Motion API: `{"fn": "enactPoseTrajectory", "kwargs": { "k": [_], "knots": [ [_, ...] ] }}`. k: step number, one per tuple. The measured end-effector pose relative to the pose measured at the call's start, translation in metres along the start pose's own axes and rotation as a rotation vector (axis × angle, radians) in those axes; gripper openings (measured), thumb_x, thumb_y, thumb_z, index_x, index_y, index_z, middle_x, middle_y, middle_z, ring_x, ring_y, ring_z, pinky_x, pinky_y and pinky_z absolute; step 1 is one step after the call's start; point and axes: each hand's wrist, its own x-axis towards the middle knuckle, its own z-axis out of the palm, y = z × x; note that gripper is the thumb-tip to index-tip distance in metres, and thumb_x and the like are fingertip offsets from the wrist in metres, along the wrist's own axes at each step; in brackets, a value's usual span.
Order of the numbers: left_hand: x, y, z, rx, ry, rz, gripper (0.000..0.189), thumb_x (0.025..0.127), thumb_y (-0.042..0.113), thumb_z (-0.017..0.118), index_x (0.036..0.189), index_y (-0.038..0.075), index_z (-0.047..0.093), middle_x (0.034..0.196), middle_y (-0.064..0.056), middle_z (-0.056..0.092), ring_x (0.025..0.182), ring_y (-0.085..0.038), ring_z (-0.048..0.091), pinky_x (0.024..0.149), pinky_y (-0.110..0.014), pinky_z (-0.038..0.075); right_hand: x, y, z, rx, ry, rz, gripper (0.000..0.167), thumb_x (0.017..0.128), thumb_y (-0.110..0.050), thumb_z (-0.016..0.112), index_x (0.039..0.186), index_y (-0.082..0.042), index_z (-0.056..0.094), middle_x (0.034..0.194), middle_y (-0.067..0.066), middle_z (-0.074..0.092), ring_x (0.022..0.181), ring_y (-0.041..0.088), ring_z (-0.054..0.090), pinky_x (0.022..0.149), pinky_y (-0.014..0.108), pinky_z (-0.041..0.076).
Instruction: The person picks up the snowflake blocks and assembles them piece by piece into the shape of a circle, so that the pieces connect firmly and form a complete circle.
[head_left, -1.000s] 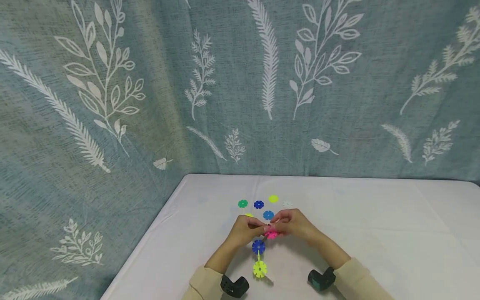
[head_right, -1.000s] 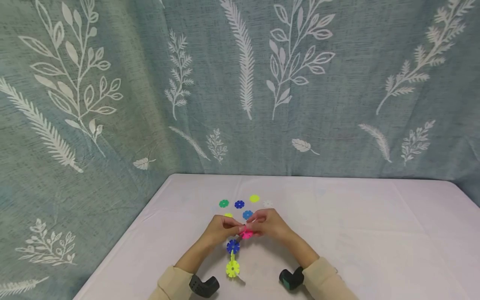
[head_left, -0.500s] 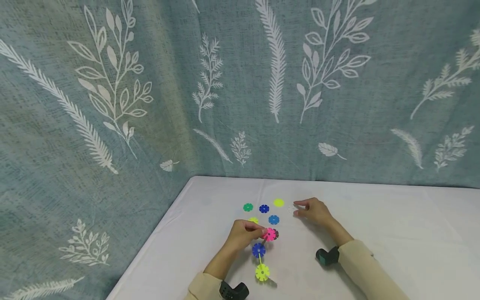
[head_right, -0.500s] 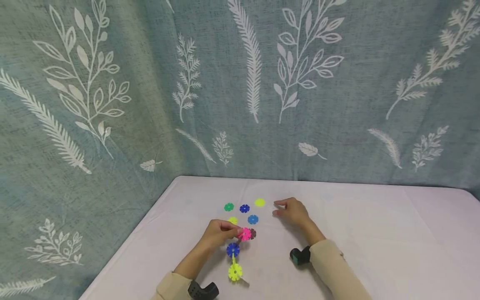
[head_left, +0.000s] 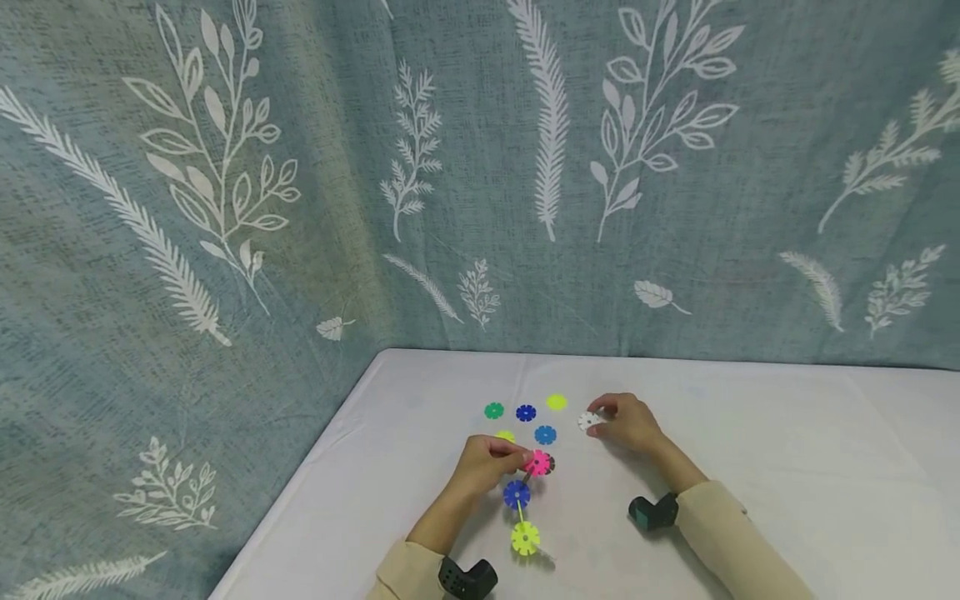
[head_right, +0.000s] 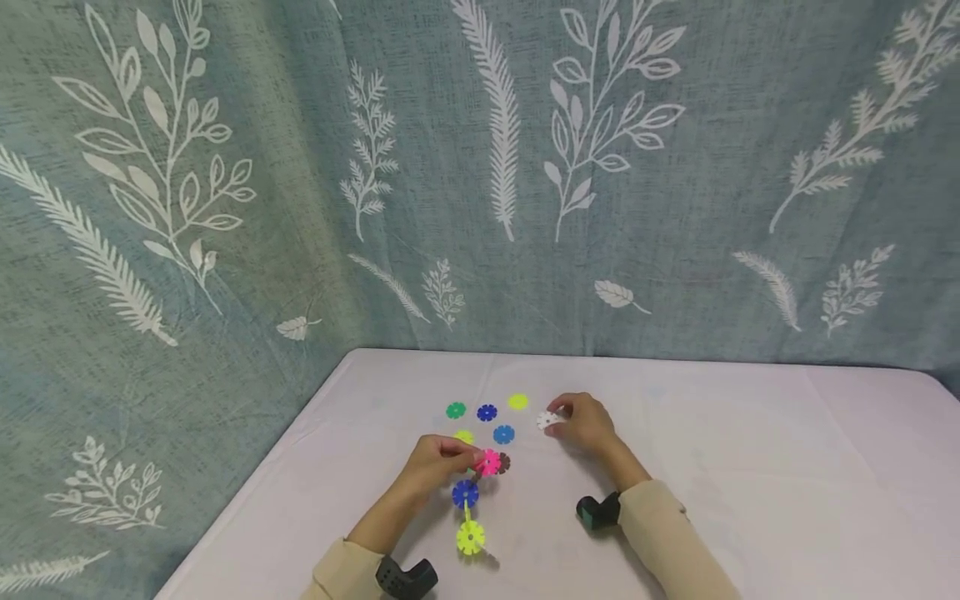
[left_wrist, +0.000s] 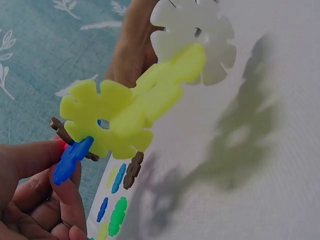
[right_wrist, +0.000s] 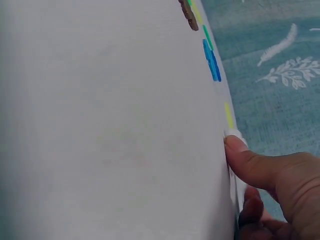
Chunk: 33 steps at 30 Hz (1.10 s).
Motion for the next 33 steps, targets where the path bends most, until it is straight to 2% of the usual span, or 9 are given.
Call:
{"fn": "enactPoseTrajectory", "kwargs": {
  "k": [3,6,12,15,20,24,27,33],
  "knots": [
    [-0.001,0.001,-0.001,-0.003,0.006,0.0,0.019,0.082,0.013,0.066,0.089,-0.004,0.069,0.085,-0.01,0.07,0.07,-0.01,0.055,0.066,-0.025,0.047,-0.004,-0.003,-0.003,0.049,0.022,-0.043,0.017,0.074,-0.007,0.072,0.089,-0.004,0.064,0.079,0.006,0.062,0.072,0.016,0.053,0.067,0.031,0.043],
    [-0.001,0.003,-0.001,-0.013,0.011,-0.001,0.018,0.082,0.013,0.065,0.089,-0.004,0.069,0.086,-0.01,0.07,0.071,-0.01,0.057,0.068,-0.026,0.047,-0.012,-0.009,-0.006,0.064,0.035,-0.09,0.01,0.077,-0.006,0.07,0.084,-0.005,0.064,0.071,0.003,0.059,0.065,0.013,0.048,0.06,0.025,0.039],
    [0.001,0.006,-0.002,-0.046,0.02,0.011,0.02,0.082,0.012,0.065,0.089,-0.006,0.068,0.085,-0.01,0.07,0.071,-0.009,0.059,0.073,-0.03,0.049,-0.038,-0.036,-0.004,0.119,-0.004,-0.273,0.005,0.075,-0.009,0.073,0.077,-0.008,0.068,0.066,-0.004,0.063,0.066,0.008,0.053,0.058,0.023,0.042],
    [0.001,0.008,-0.001,-0.055,0.018,0.022,0.021,0.082,0.013,0.065,0.09,-0.006,0.068,0.084,-0.009,0.07,0.071,-0.009,0.059,0.074,-0.032,0.05,-0.048,-0.048,0.001,0.157,0.002,-0.328,0.005,0.075,-0.011,0.073,0.075,-0.011,0.068,0.067,-0.007,0.063,0.068,0.006,0.055,0.058,0.024,0.044],
    [0.0,0.011,0.001,-0.057,0.018,0.019,0.023,0.083,0.016,0.066,0.09,-0.005,0.069,0.085,-0.009,0.07,0.073,-0.009,0.06,0.075,-0.034,0.051,-0.052,-0.053,0.009,0.164,0.018,-0.3,0.004,0.077,-0.014,0.072,0.076,-0.012,0.068,0.072,-0.004,0.066,0.071,0.009,0.059,0.06,0.022,0.046],
    [-0.001,0.013,0.002,-0.067,0.026,0.012,0.023,0.082,0.016,0.066,0.089,-0.006,0.068,0.084,-0.009,0.069,0.072,-0.009,0.06,0.076,-0.033,0.051,-0.053,-0.053,0.014,0.16,0.05,-0.334,0.005,0.078,-0.015,0.071,0.078,-0.01,0.068,0.076,-0.001,0.068,0.071,0.009,0.061,0.059,0.02,0.047],
    [-0.003,0.014,0.002,-0.076,0.038,0.01,0.022,0.081,0.013,0.067,0.088,-0.007,0.068,0.082,-0.01,0.069,0.07,-0.01,0.06,0.074,-0.033,0.051,-0.056,-0.056,0.014,0.079,0.12,-0.43,0.005,0.076,-0.015,0.072,0.076,-0.012,0.069,0.074,-0.005,0.067,0.069,0.006,0.061,0.059,0.019,0.047],
    [-0.005,0.016,0.007,-0.101,0.091,-0.011,0.016,0.079,0.007,0.067,0.084,-0.008,0.068,0.083,-0.012,0.069,0.07,-0.01,0.059,0.07,-0.03,0.051,-0.057,-0.065,0.015,-0.211,0.321,-0.708,0.014,0.067,-0.004,0.077,0.069,-0.012,0.067,0.064,-0.006,0.059,0.059,0.005,0.057,0.056,0.018,0.046]
  ]
}}
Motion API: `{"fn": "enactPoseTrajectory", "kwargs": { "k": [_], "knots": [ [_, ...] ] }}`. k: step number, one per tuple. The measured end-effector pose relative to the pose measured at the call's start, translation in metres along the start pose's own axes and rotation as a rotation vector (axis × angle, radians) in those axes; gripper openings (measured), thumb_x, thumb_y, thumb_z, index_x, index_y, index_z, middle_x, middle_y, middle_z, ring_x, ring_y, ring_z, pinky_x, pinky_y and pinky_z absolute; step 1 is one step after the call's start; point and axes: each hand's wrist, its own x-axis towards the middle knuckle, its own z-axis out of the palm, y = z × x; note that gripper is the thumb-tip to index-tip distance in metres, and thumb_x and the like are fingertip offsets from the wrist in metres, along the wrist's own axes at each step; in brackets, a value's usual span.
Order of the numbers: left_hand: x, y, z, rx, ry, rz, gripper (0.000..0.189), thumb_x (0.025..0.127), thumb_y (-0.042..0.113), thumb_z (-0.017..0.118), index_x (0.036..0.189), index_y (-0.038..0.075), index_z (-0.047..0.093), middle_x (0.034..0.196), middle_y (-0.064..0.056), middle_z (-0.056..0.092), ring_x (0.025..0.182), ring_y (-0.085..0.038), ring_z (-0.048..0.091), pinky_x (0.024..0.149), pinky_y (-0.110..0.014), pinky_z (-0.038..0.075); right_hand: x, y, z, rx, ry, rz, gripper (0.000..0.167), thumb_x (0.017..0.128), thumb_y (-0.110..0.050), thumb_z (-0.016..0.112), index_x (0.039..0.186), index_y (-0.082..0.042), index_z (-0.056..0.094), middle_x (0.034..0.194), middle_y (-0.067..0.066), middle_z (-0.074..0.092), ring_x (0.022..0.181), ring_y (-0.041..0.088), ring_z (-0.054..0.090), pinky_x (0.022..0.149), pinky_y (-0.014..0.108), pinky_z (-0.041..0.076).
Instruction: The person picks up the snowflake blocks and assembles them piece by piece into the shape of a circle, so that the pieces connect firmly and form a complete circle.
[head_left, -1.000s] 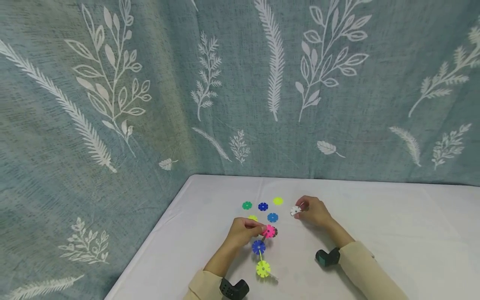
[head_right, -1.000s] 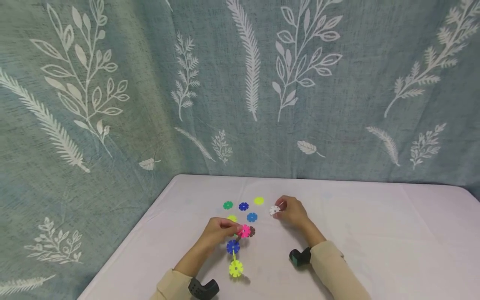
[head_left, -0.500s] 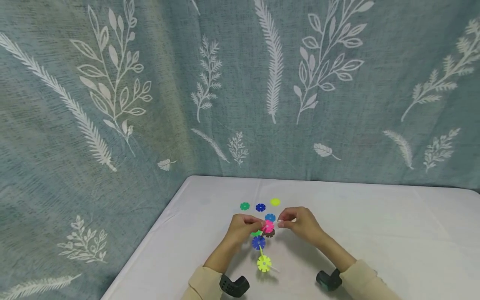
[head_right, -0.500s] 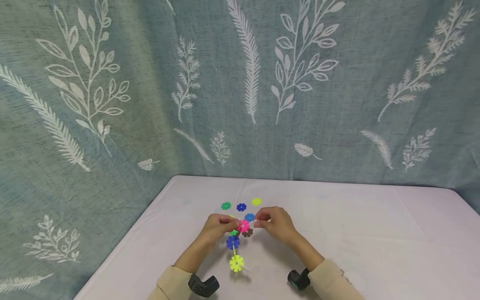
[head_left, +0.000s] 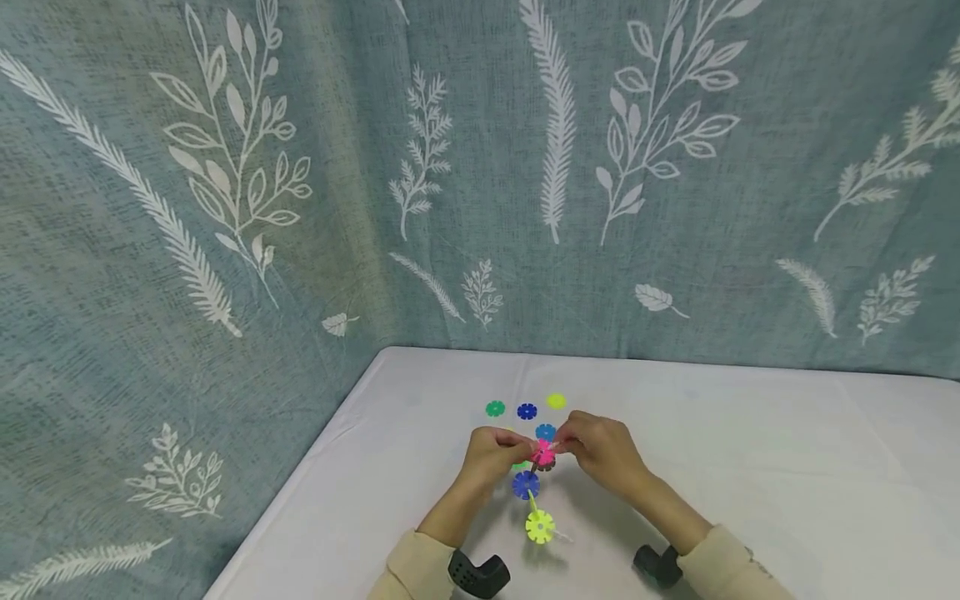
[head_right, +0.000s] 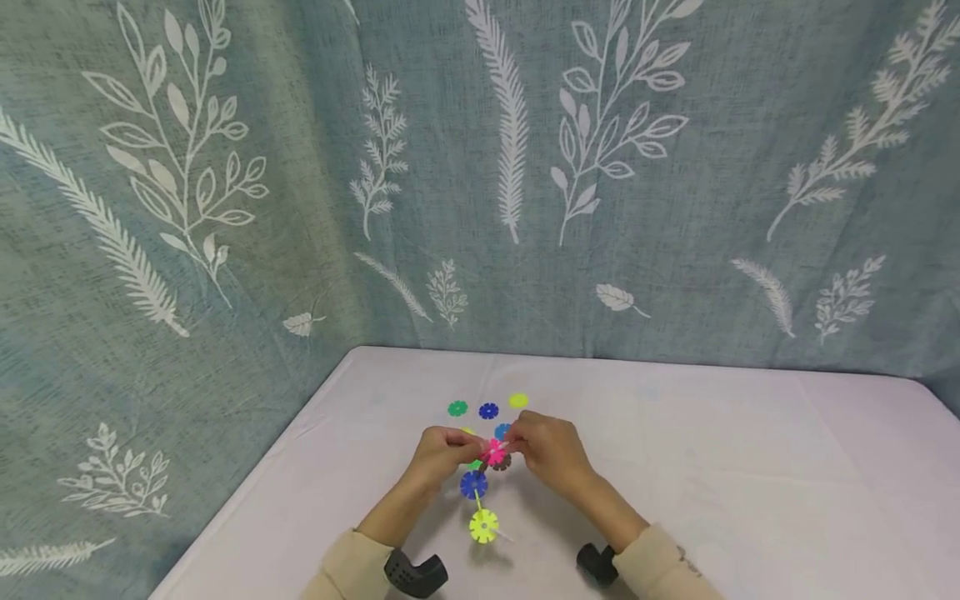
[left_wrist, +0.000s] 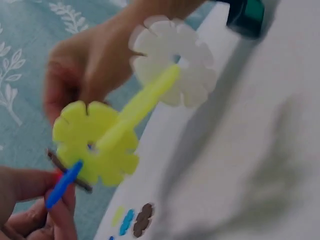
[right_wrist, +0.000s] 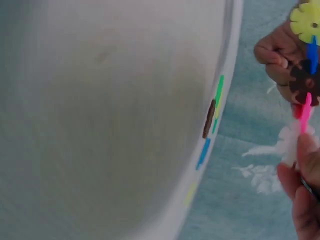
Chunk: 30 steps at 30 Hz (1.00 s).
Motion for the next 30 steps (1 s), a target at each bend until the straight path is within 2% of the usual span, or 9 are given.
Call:
{"fn": "enactPoseTrajectory", "kwargs": {
  "k": [4,8,12,15,17,19,24,27,30],
  "knots": [
    [-0.002,-0.002,0.004,-0.02,0.025,-0.032,0.013,0.079,0.005,0.066,0.083,-0.008,0.067,0.083,-0.011,0.068,0.069,-0.011,0.059,0.07,-0.03,0.05,0.002,-0.001,0.0,-0.057,-0.005,-0.111,0.019,0.064,0.004,0.077,0.068,-0.01,0.066,0.062,-0.004,0.058,0.057,0.007,0.057,0.055,0.017,0.047],
    [-0.003,-0.009,0.003,-0.009,0.026,-0.024,0.017,0.079,0.007,0.066,0.086,-0.008,0.068,0.081,-0.01,0.067,0.067,-0.01,0.058,0.068,-0.029,0.05,0.004,0.002,0.0,-0.016,-0.035,-0.137,0.016,0.066,0.0,0.078,0.071,-0.011,0.068,0.064,-0.005,0.059,0.059,0.006,0.056,0.056,0.017,0.047],
    [0.0,-0.016,0.0,0.14,0.051,0.124,0.016,0.079,0.012,0.07,0.082,-0.004,0.071,0.078,-0.01,0.069,0.065,-0.007,0.057,0.062,-0.024,0.05,0.004,0.007,0.002,0.07,-0.075,-0.061,0.014,0.069,-0.002,0.076,0.075,-0.012,0.069,0.069,-0.005,0.063,0.063,0.006,0.058,0.059,0.019,0.048],
    [0.001,-0.018,-0.003,0.279,0.135,0.262,0.014,0.077,0.015,0.073,0.08,0.001,0.072,0.076,-0.008,0.07,0.064,-0.007,0.057,0.058,-0.019,0.047,0.004,0.01,0.004,0.154,-0.111,0.017,0.012,0.071,-0.001,0.074,0.078,-0.011,0.07,0.074,-0.003,0.067,0.067,0.007,0.06,0.06,0.02,0.049],
    [0.0,-0.017,-0.004,0.304,0.18,0.324,0.013,0.076,0.015,0.074,0.081,0.003,0.072,0.076,-0.006,0.07,0.065,-0.008,0.058,0.058,-0.017,0.045,0.004,0.01,0.006,0.197,-0.133,0.053,0.011,0.073,-0.002,0.072,0.08,-0.01,0.07,0.077,-0.002,0.068,0.068,0.007,0.06,0.059,0.019,0.048],
    [0.0,-0.017,-0.005,0.291,0.184,0.366,0.013,0.076,0.015,0.073,0.083,0.004,0.072,0.077,-0.006,0.07,0.067,-0.01,0.059,0.06,-0.017,0.045,0.005,0.01,0.007,0.238,-0.153,0.09,0.01,0.075,-0.002,0.071,0.082,-0.009,0.07,0.079,-0.001,0.069,0.07,0.007,0.06,0.059,0.018,0.048],
    [-0.001,-0.015,-0.002,0.291,0.081,0.418,0.013,0.076,0.013,0.074,0.085,0.004,0.072,0.076,-0.006,0.069,0.069,-0.01,0.059,0.061,-0.019,0.046,0.007,0.005,0.013,0.346,-0.175,0.178,0.01,0.076,-0.001,0.07,0.084,-0.006,0.069,0.081,0.004,0.07,0.072,0.01,0.062,0.061,0.019,0.05],
    [-0.002,-0.016,-0.001,0.333,0.073,0.421,0.01,0.076,0.012,0.074,0.081,0.004,0.072,0.073,-0.006,0.068,0.067,-0.008,0.058,0.058,-0.018,0.046,0.007,0.002,0.017,0.413,-0.181,0.231,0.011,0.076,-0.001,0.07,0.087,-0.003,0.068,0.08,0.005,0.069,0.072,0.011,0.063,0.062,0.02,0.051],
    [-0.002,-0.019,-0.004,0.327,0.085,0.383,0.008,0.076,0.01,0.073,0.078,0.002,0.072,0.073,-0.006,0.069,0.065,-0.007,0.056,0.056,-0.015,0.045,0.006,0.002,0.02,0.428,-0.191,0.264,0.016,0.077,0.002,0.068,0.092,0.0,0.067,0.082,0.008,0.068,0.074,0.015,0.064,0.063,0.021,0.051]
  ]
}}
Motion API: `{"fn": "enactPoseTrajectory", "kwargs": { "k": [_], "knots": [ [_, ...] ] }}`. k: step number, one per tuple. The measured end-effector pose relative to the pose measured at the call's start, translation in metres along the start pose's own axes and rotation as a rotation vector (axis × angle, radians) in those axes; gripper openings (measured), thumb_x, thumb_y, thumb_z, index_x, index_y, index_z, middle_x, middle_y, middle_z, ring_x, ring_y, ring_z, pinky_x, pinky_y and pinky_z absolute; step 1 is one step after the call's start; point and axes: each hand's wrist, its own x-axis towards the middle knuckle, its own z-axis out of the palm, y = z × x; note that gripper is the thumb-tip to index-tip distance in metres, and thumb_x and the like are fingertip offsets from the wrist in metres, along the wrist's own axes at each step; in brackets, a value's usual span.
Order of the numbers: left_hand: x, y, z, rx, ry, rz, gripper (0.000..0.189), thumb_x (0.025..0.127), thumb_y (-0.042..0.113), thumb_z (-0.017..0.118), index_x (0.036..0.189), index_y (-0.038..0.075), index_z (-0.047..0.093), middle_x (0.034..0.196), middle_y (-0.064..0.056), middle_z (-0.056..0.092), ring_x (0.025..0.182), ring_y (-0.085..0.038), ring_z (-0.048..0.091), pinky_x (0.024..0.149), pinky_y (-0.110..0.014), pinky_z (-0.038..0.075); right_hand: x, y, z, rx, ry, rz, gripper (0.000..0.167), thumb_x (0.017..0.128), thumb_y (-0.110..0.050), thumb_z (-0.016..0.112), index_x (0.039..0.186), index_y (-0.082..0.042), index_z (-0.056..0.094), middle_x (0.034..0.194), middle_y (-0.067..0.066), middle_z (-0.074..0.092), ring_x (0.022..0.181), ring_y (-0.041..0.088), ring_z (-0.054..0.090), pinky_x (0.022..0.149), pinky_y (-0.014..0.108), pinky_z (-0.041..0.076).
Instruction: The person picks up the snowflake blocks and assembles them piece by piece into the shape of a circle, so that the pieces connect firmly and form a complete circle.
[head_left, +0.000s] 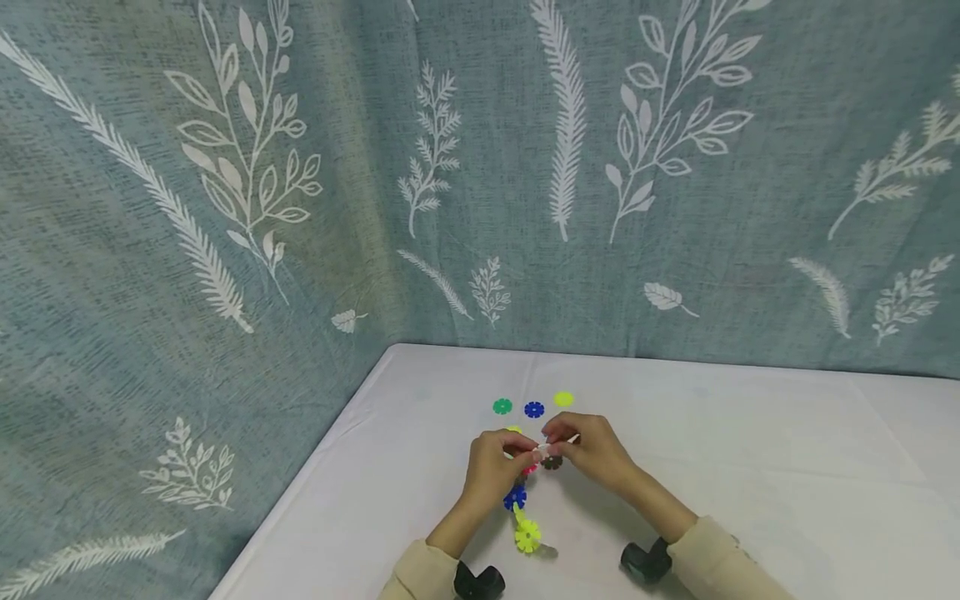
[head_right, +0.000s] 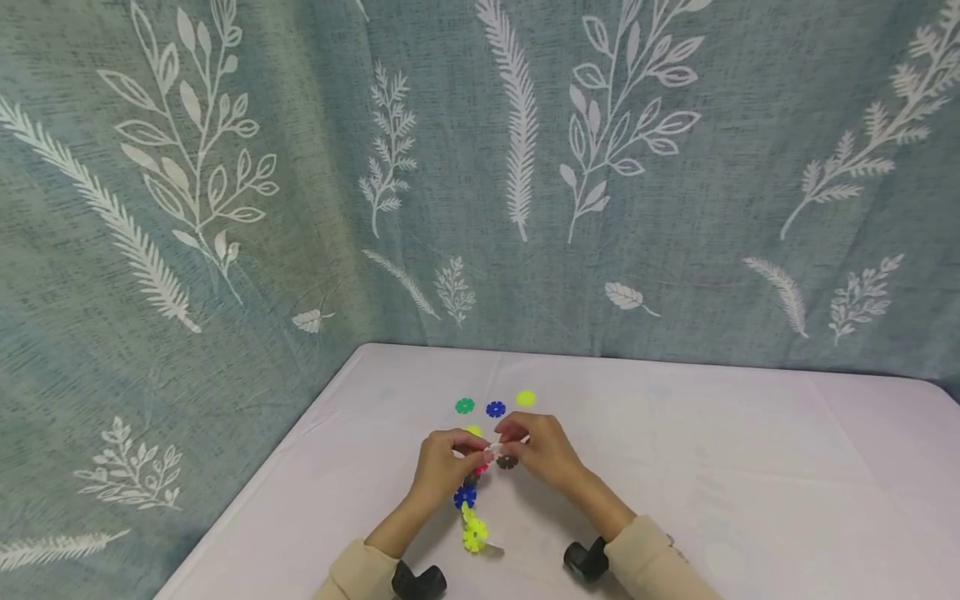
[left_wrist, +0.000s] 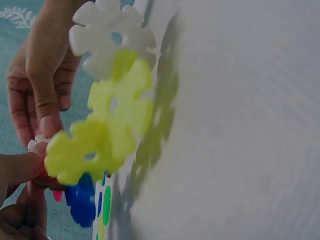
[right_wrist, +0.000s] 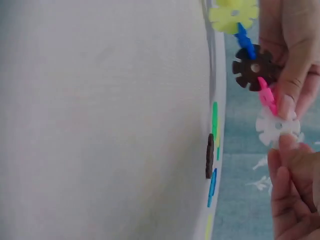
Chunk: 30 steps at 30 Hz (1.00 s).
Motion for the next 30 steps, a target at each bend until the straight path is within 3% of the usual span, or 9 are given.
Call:
{"fn": "enactPoseTrajectory", "kwargs": {
  "k": [5,9,12,17,21,26,30],
  "knots": [
    [0.0,-0.007,-0.005,-0.046,0.012,-0.087,0.007,0.075,0.007,0.073,0.077,0.0,0.071,0.072,-0.009,0.068,0.058,-0.004,0.053,0.053,-0.015,0.045,-0.001,0.007,0.0,-0.082,-0.053,0.115,0.024,0.076,-0.001,0.069,0.1,0.005,0.068,0.08,0.01,0.058,0.069,0.015,0.054,0.059,0.019,0.044],
    [0.001,-0.01,-0.009,-0.033,0.008,-0.105,0.008,0.074,0.007,0.074,0.075,0.0,0.071,0.072,-0.009,0.068,0.057,-0.002,0.052,0.053,-0.015,0.045,-0.001,0.01,0.003,-0.09,-0.1,0.289,0.029,0.071,-0.007,0.075,0.098,0.003,0.07,0.074,0.006,0.051,0.065,0.012,0.039,0.055,0.021,0.034],
    [0.001,-0.011,-0.01,-0.025,0.008,-0.112,0.008,0.073,0.007,0.075,0.075,0.0,0.071,0.071,-0.009,0.068,0.056,-0.001,0.052,0.052,-0.016,0.045,-0.001,0.011,0.007,-0.097,-0.094,0.363,0.03,0.068,-0.009,0.078,0.096,-0.001,0.072,0.074,0.003,0.051,0.066,0.012,0.038,0.057,0.021,0.031],
    [0.002,-0.012,-0.011,-0.036,0.012,-0.117,0.008,0.072,0.005,0.075,0.074,-0.001,0.071,0.07,-0.011,0.069,0.056,-0.003,0.052,0.052,-0.017,0.045,0.0,0.014,0.012,-0.147,-0.071,0.368,0.023,0.065,-0.012,0.08,0.087,-0.007,0.074,0.076,0.001,0.054,0.068,0.012,0.043,0.06,0.024,0.035],
    [0.002,-0.011,-0.01,-0.036,0.003,-0.138,0.008,0.072,0.006,0.075,0.074,-0.001,0.071,0.072,-0.01,0.069,0.057,-0.004,0.053,0.052,-0.016,0.045,0.0,0.015,0.012,-0.142,-0.065,0.339,0.02,0.067,-0.011,0.08,0.082,-0.011,0.067,0.076,-0.002,0.059,0.069,0.01,0.049,0.063,0.025,0.041],
    [0.002,-0.01,-0.009,-0.028,0.002,-0.153,0.007,0.072,0.007,0.075,0.074,0.0,0.072,0.072,-0.009,0.069,0.058,-0.005,0.053,0.053,-0.017,0.045,0.0,0.016,0.009,0.004,-0.015,0.332,0.011,0.076,-0.003,0.07,0.082,-0.005,0.062,0.069,0.002,0.063,0.062,0.008,0.05,0.057,0.021,0.042],
    [0.002,-0.01,-0.009,-0.028,0.0,-0.142,0.008,0.072,0.006,0.076,0.074,0.0,0.072,0.071,-0.009,0.069,0.057,-0.004,0.053,0.052,-0.017,0.045,0.003,0.013,0.007,0.194,0.021,0.435,0.005,0.081,0.0,0.064,0.085,0.004,0.062,0.071,0.009,0.066,0.059,0.008,0.053,0.053,0.02,0.045]
  ]
}}
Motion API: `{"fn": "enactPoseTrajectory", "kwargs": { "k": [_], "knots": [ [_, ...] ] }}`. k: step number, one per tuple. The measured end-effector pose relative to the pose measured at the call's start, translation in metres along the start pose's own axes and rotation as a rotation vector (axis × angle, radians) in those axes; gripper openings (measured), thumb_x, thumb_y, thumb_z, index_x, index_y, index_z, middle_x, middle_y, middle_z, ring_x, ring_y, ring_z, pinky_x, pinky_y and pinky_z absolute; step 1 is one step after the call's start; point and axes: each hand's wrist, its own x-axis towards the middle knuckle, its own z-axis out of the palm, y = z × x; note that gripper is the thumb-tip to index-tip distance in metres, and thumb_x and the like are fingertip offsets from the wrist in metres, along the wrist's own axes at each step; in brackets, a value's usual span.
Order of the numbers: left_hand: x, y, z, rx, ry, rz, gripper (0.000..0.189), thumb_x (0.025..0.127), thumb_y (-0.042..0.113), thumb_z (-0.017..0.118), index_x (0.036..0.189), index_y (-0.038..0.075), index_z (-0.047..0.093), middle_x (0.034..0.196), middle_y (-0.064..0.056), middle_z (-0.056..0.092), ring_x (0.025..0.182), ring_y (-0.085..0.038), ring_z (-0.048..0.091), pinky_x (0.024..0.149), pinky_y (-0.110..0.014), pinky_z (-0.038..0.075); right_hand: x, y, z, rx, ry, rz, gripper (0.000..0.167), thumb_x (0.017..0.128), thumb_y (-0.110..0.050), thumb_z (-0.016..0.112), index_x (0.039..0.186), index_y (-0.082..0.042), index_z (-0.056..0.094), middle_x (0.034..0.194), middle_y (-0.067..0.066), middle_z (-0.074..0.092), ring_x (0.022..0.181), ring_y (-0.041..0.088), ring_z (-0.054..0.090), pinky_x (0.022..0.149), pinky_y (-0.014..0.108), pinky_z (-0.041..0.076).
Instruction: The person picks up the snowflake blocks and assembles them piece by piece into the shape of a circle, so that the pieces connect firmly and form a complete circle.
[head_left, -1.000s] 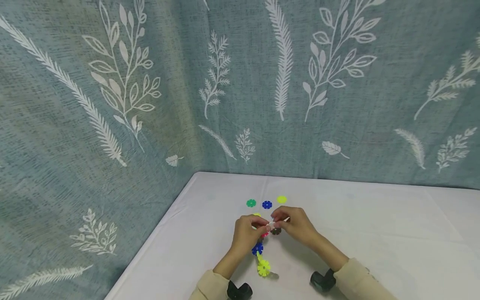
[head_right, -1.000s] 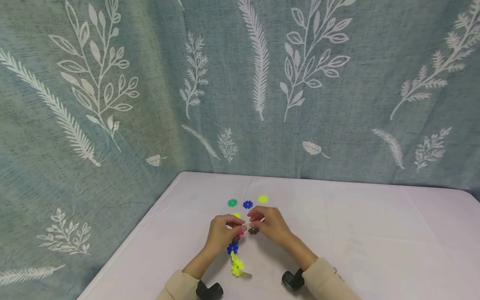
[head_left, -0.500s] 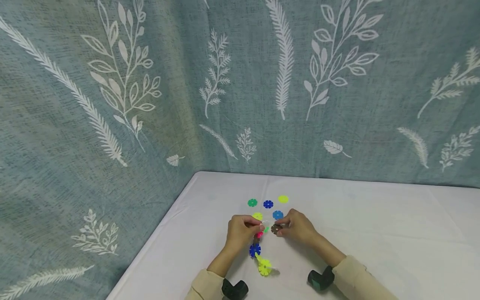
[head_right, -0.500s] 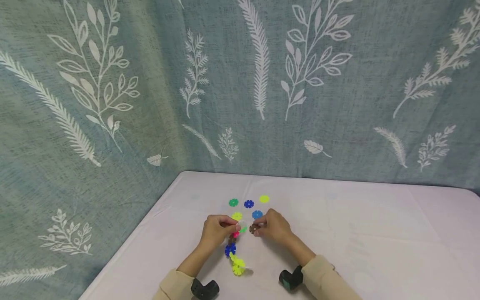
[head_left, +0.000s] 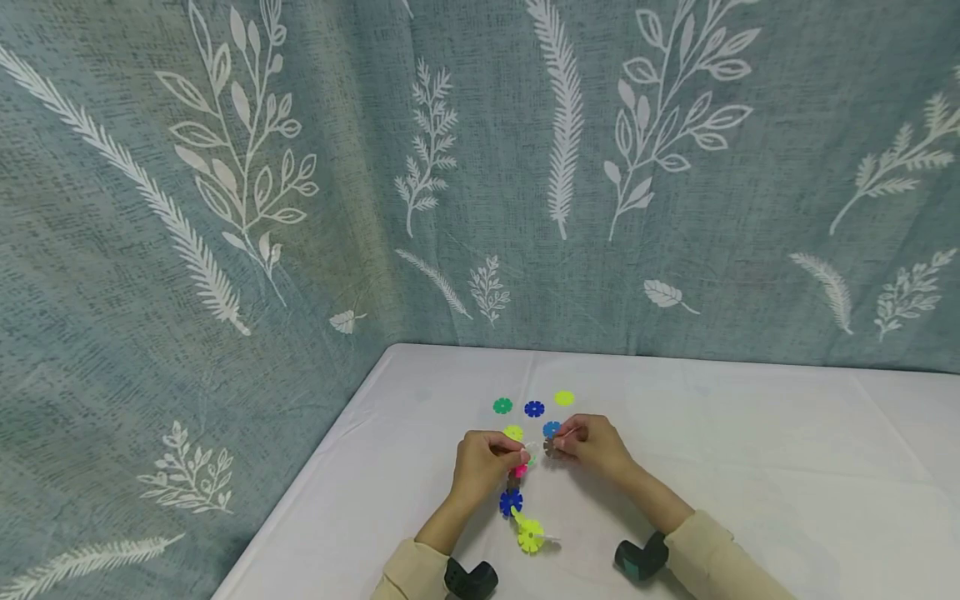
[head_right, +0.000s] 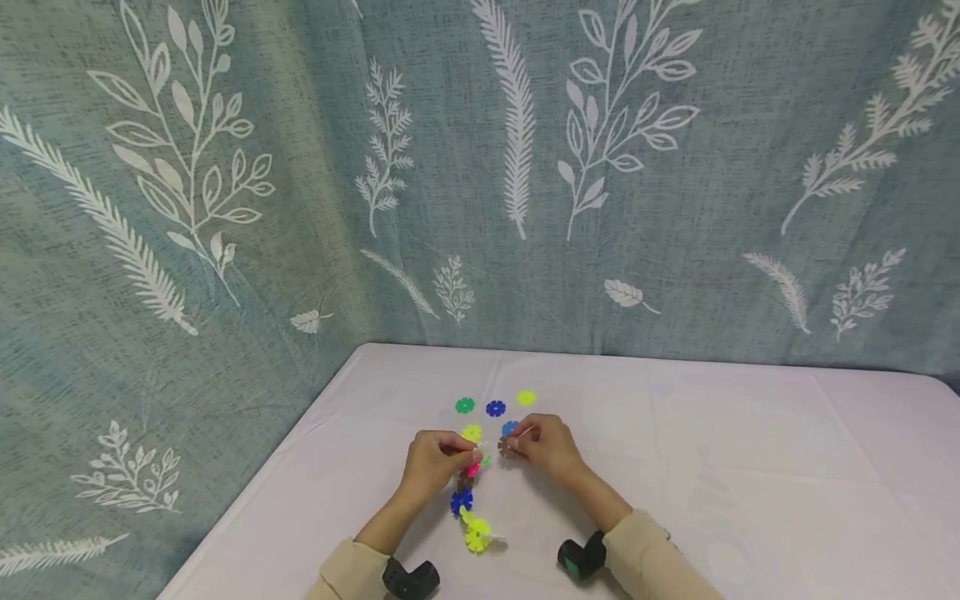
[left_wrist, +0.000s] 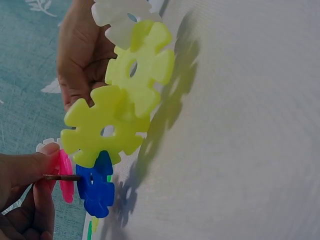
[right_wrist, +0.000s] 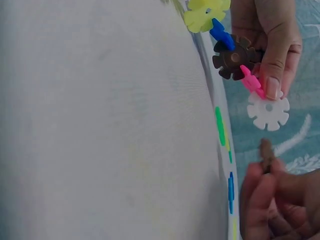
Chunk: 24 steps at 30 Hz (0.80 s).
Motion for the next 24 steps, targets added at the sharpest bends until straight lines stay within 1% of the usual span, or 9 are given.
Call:
{"fn": "enactPoseTrajectory", "kwargs": {
  "k": [3,5,10,12,14,17,21,23,24],
  "knots": [
    [-0.001,-0.001,0.0,-0.002,-0.001,0.006,0.008,0.071,0.006,0.076,0.073,0.0,0.071,0.07,-0.01,0.069,0.056,-0.004,0.053,0.051,-0.017,0.045,0.001,-0.005,0.002,0.081,-0.002,0.076,0.008,0.083,0.0,0.062,0.087,0.007,0.062,0.074,0.01,0.067,0.059,0.009,0.056,0.054,0.022,0.047],
    [-0.001,-0.001,0.001,-0.002,-0.003,0.006,0.007,0.071,0.006,0.076,0.073,0.0,0.071,0.069,-0.01,0.069,0.055,-0.003,0.053,0.051,-0.017,0.045,0.001,-0.008,0.003,0.094,0.004,0.105,0.009,0.083,-0.001,0.062,0.087,0.007,0.063,0.073,0.01,0.067,0.059,0.009,0.056,0.055,0.022,0.046],
    [-0.004,0.001,0.002,0.018,-0.001,0.015,0.007,0.072,0.008,0.076,0.073,0.002,0.072,0.068,-0.007,0.069,0.056,-0.004,0.053,0.052,-0.017,0.044,0.001,-0.015,0.003,0.076,0.009,0.117,0.008,0.083,-0.003,0.063,0.083,0.005,0.065,0.07,0.008,0.067,0.058,0.009,0.057,0.054,0.023,0.044],
    [-0.006,0.002,0.003,0.029,0.002,0.024,0.006,0.073,0.009,0.075,0.073,0.004,0.072,0.067,-0.005,0.068,0.056,-0.003,0.054,0.051,-0.017,0.044,0.001,-0.018,0.002,0.076,0.006,0.117,0.008,0.082,-0.003,0.064,0.082,0.005,0.065,0.07,0.008,0.068,0.057,0.009,0.057,0.054,0.023,0.045],
    [-0.007,0.004,0.004,0.035,0.008,0.043,0.006,0.074,0.01,0.075,0.073,0.004,0.072,0.067,-0.004,0.068,0.055,-0.003,0.054,0.051,-0.017,0.045,0.001,-0.02,0.002,0.101,-0.001,0.124,0.009,0.082,-0.002,0.064,0.082,0.007,0.064,0.071,0.01,0.068,0.058,0.009,0.058,0.056,0.025,0.049],
    [-0.009,0.006,0.004,0.048,0.034,0.064,0.006,0.075,0.011,0.074,0.073,0.006,0.071,0.066,-0.003,0.067,0.055,-0.003,0.054,0.05,-0.017,0.044,0.001,-0.024,0.002,0.16,-0.003,0.166,0.009,0.082,0.0,0.063,0.082,0.009,0.063,0.072,0.011,0.067,0.058,0.009,0.061,0.058,0.026,0.053],
    [-0.011,0.007,0.005,0.076,0.081,0.102,0.006,0.074,0.01,0.075,0.071,0.006,0.071,0.065,-0.003,0.067,0.055,-0.003,0.054,0.049,-0.016,0.043,0.0,-0.027,0.007,0.227,0.002,0.248,0.008,0.081,0.003,0.063,0.084,0.01,0.062,0.074,0.011,0.068,0.06,0.009,0.063,0.058,0.024,0.054],
    [-0.011,0.006,0.005,0.081,0.091,0.114,0.006,0.073,0.009,0.075,0.07,0.006,0.071,0.064,-0.003,0.067,0.054,-0.002,0.053,0.048,-0.016,0.042,-0.002,-0.027,0.01,0.238,0.003,0.258,0.008,0.082,0.004,0.062,0.086,0.011,0.062,0.075,0.012,0.068,0.06,0.01,0.063,0.059,0.023,0.054],
    [-0.011,0.007,0.005,0.087,0.09,0.118,0.007,0.073,0.008,0.075,0.069,0.006,0.071,0.063,-0.003,0.067,0.054,-0.002,0.052,0.049,-0.016,0.042,-0.003,-0.026,0.01,0.244,0.001,0.245,0.009,0.082,0.004,0.062,0.087,0.012,0.062,0.076,0.014,0.069,0.061,0.01,0.063,0.059,0.024,0.054]
  ]
}}
